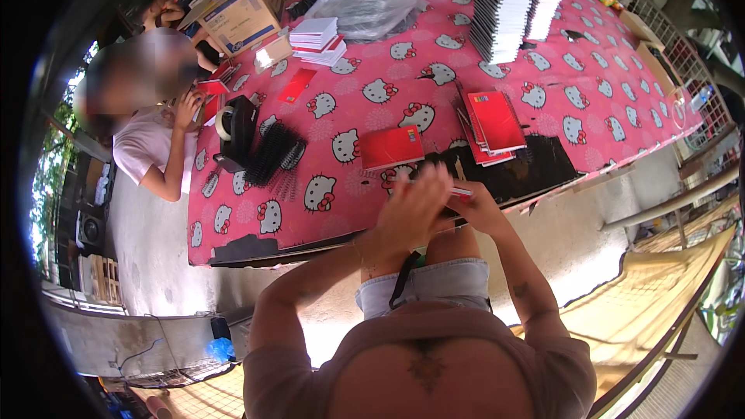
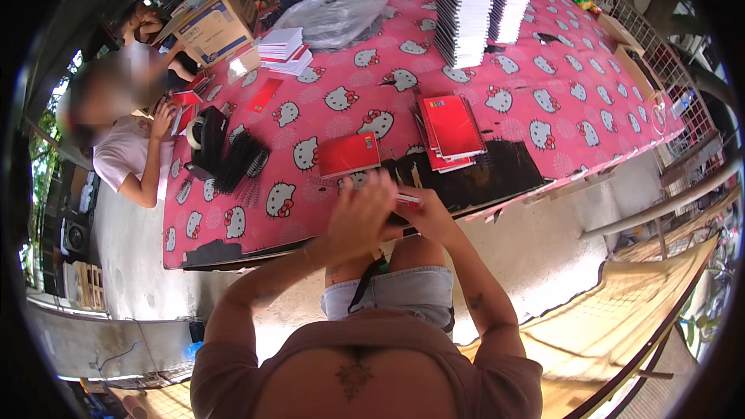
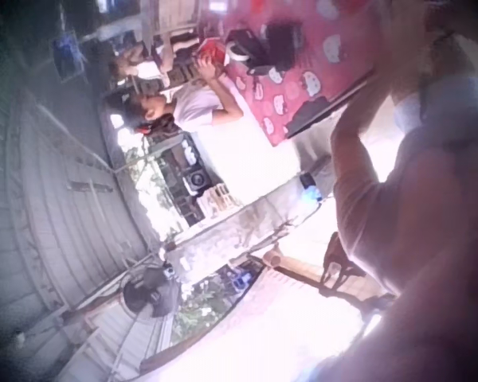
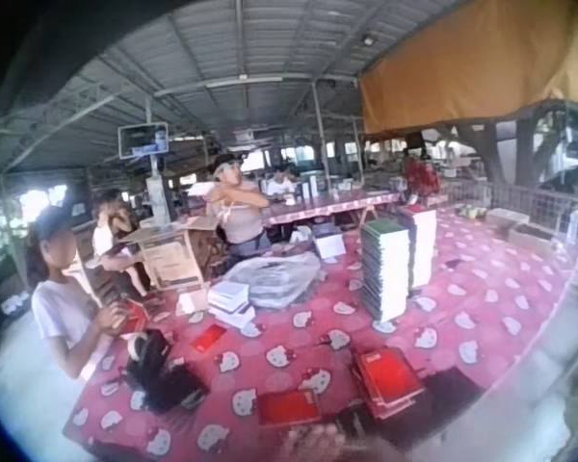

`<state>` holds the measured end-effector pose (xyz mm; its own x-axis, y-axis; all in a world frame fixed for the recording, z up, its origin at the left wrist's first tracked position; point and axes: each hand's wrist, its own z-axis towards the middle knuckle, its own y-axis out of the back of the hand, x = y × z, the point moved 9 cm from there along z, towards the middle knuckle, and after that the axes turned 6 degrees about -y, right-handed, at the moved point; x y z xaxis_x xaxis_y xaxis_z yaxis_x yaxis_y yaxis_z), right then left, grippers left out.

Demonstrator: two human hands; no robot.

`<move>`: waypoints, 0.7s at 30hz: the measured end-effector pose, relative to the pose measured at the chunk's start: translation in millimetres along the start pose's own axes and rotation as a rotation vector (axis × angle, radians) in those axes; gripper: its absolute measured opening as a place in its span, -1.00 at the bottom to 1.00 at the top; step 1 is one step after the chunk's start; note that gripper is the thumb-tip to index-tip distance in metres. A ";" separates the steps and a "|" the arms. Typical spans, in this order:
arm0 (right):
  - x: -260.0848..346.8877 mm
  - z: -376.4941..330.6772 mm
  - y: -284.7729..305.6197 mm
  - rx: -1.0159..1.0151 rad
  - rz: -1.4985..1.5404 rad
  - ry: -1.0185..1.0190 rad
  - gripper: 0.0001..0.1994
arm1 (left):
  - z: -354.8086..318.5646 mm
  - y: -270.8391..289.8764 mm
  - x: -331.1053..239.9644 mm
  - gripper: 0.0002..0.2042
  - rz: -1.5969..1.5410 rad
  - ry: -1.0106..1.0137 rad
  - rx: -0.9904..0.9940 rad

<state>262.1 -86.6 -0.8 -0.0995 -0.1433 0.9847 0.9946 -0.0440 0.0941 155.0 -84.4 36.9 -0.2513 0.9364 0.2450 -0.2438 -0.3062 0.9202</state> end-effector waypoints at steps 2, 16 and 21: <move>-5.8 6.6 -10.8 0.023 -0.121 -0.037 -0.64 | 2.1 6.7 18.8 -0.21 -0.010 0.067 -0.097; -40.2 8.3 -6.1 -0.014 -0.210 -0.084 -0.61 | -9.5 -7.2 4.8 -0.35 -0.212 0.062 -0.170; 12.4 -2.6 3.2 -0.137 -0.409 0.141 -0.61 | 6.4 6.1 33.5 -0.68 -0.387 0.071 -0.226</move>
<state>264.0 -91.2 11.4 -0.4959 -0.2198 0.8401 0.8605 -0.2543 0.4414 151.1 -53.8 52.6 -0.1636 0.9776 -0.1326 -0.5285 0.0267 0.8485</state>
